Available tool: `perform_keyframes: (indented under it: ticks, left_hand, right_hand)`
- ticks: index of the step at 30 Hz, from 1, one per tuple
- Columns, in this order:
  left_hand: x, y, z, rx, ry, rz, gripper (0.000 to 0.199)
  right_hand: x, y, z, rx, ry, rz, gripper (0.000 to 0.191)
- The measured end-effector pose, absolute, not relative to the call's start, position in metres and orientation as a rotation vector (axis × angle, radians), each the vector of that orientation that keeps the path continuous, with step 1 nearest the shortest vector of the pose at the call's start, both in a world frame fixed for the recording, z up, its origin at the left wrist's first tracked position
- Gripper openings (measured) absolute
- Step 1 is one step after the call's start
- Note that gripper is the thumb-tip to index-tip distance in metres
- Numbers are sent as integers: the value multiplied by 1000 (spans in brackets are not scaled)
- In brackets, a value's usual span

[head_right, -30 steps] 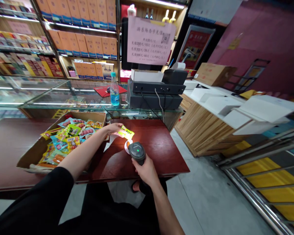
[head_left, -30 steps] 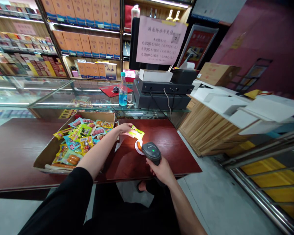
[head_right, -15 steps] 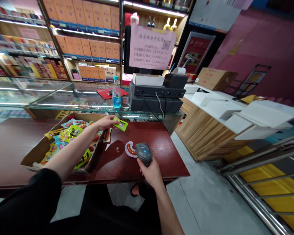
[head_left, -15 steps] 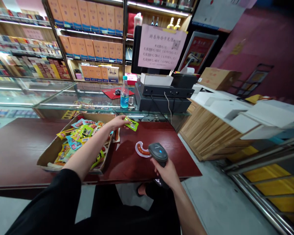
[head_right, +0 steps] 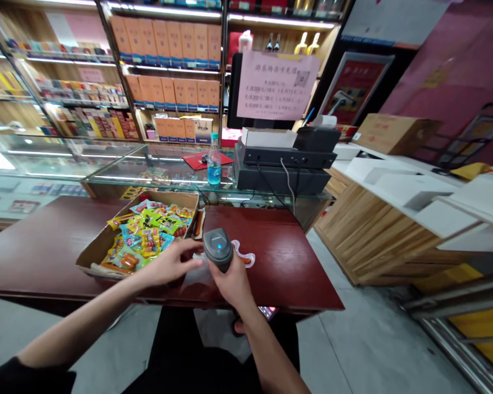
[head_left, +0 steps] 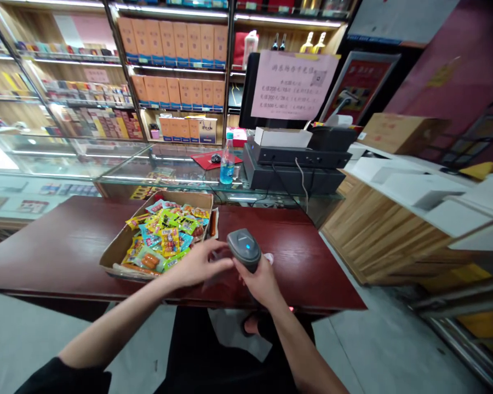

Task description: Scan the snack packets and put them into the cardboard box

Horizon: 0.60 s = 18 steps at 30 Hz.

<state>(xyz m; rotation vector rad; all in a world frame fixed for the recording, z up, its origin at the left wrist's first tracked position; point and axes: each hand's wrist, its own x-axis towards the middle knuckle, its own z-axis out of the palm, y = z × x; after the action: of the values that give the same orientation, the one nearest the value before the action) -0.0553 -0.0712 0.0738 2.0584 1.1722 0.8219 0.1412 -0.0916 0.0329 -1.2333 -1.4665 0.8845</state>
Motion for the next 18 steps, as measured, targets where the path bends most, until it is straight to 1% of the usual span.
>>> perform_keyframes:
  ticks: [2,3,5,8,11,12,14,16,18]
  left_hand:
    - [-30,-86,65,1940,1064,870,56]
    - [-21,-88,62,1848,1059,918,56]
    - [-13,-87,57,1691,1069,994,55]
    - [-16,-78,53,1606,1051,1040,53]
    - [-31,-76,49,1576,1101,1092,44]
    - [-38,-78,47,1565,1145,1122,41]
    - [-51,-84,43,1553,1238,1183,37]
    - [-63,-94,38,1558,1271,1203,36]
    - [-72,-104,34,1569,1258,1191,34]
  right_hand:
    - [128,-92,39,-1159,-1577,764,35]
    - [123,-93,41,-1133,-1638,713,39]
    - [119,-97,45,-1119,-1732,635,48]
    - [129,-103,54,-1094,-1919,605,61]
    - [154,-97,78,-1091,-2115,559,76]
    - [162,-91,91,-1121,-2132,494,74]
    - [176,-76,125,-1160,-2037,248,69]
    - [182,-61,167,-1075,-1957,-20,65]
    - [180,-51,211,-893,-1911,-208,45]
